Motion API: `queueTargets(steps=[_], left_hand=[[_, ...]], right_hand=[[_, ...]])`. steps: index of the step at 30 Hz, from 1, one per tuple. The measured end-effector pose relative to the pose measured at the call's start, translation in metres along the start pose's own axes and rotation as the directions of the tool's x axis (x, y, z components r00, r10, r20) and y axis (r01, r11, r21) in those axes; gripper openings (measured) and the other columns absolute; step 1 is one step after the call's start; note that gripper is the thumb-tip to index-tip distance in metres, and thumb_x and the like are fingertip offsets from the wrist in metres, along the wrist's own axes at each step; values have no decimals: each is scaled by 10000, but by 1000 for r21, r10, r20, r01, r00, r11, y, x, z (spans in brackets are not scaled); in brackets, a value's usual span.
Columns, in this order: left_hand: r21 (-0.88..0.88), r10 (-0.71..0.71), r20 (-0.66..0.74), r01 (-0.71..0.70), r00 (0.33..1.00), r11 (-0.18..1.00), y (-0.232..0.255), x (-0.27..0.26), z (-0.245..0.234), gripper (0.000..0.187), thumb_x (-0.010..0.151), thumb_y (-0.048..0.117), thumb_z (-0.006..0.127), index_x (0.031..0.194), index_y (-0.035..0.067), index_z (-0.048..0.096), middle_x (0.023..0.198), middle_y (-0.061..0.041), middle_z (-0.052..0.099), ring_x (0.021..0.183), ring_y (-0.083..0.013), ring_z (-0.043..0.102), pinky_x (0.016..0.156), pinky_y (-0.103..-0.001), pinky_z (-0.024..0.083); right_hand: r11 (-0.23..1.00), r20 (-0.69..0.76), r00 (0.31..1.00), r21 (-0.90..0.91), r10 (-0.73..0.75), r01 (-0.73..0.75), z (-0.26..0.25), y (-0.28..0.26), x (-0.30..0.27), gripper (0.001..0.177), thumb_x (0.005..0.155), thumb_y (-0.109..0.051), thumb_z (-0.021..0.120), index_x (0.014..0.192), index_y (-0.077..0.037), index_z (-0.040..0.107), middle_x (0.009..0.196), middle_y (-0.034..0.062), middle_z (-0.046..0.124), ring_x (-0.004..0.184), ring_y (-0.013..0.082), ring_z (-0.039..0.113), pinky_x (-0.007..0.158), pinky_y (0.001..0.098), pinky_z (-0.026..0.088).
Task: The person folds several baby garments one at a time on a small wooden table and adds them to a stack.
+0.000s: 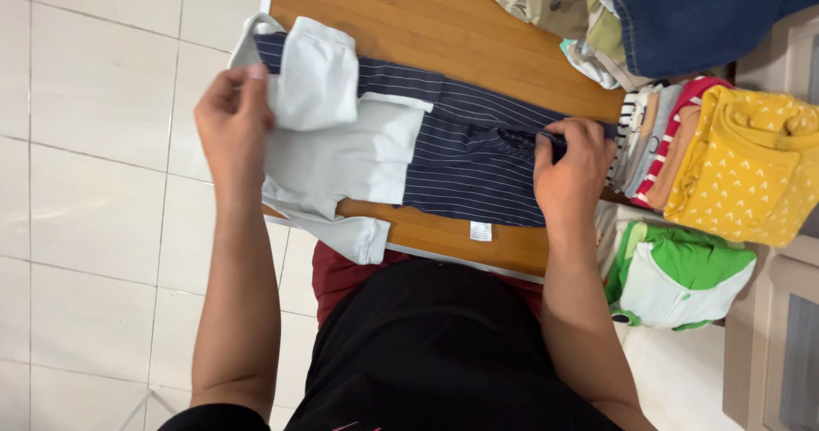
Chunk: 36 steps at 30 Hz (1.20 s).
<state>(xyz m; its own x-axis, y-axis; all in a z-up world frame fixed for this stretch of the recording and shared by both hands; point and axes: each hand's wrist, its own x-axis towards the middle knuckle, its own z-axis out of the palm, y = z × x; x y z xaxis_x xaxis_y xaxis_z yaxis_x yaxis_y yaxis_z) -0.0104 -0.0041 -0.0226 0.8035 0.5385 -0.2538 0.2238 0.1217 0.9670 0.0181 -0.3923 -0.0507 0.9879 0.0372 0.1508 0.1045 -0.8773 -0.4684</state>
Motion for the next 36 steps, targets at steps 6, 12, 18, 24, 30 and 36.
queueTargets(steps=[6,12,18,24,30,36], left_hand=[[719,144,50,-135,988,681,2,-9,18,295,883,276,849,1031,37,758,880,-108,659,784,-206,623,712,-334,503],[87,366,209,-390,907,917,-25,3,-3,134,886,-133,667,834,-23,610,1230,-95,640,1084,-176,613,929,-293,503],[173,238,310,-301,921,938,-9,6,-29,246,743,-222,427,686,-42,584,1127,-114,735,1041,-192,676,1013,-314,539],[523,415,210,-460,885,717,32,9,10,260,844,-130,597,1040,20,675,1170,-153,682,916,-272,674,746,-363,573],[707,386,427,-568,818,422,20,66,18,134,982,51,779,1097,71,714,1088,-140,713,990,-343,675,837,-454,523],[727,595,337,-603,729,328,9,47,37,284,952,118,833,1172,72,660,1132,-154,616,1056,-356,610,848,-444,512]], right_hand=[[998,11,999,-24,53,-53,-1,4,-3,125,937,-121,776,1059,-98,774,1383,182,588,1248,453,464,1093,531,384],[995,-54,997,89,53,-48,0,6,-12,138,968,-71,730,1104,-76,749,1480,240,495,1380,452,470,1153,519,394],[989,-71,994,131,79,-70,1,6,-16,182,950,12,674,1092,-71,753,1489,255,486,1381,448,502,1148,491,423],[989,-74,993,125,90,-80,2,6,-13,166,939,14,693,1065,-72,759,1471,250,495,1359,441,514,1125,478,428],[983,-142,983,156,115,-93,6,9,-10,176,879,16,714,1022,-69,770,1440,234,517,1331,430,532,1098,467,451],[990,-119,992,133,52,-36,7,12,-7,219,934,31,685,1100,-70,789,1547,264,468,1440,467,446,1188,492,405]])
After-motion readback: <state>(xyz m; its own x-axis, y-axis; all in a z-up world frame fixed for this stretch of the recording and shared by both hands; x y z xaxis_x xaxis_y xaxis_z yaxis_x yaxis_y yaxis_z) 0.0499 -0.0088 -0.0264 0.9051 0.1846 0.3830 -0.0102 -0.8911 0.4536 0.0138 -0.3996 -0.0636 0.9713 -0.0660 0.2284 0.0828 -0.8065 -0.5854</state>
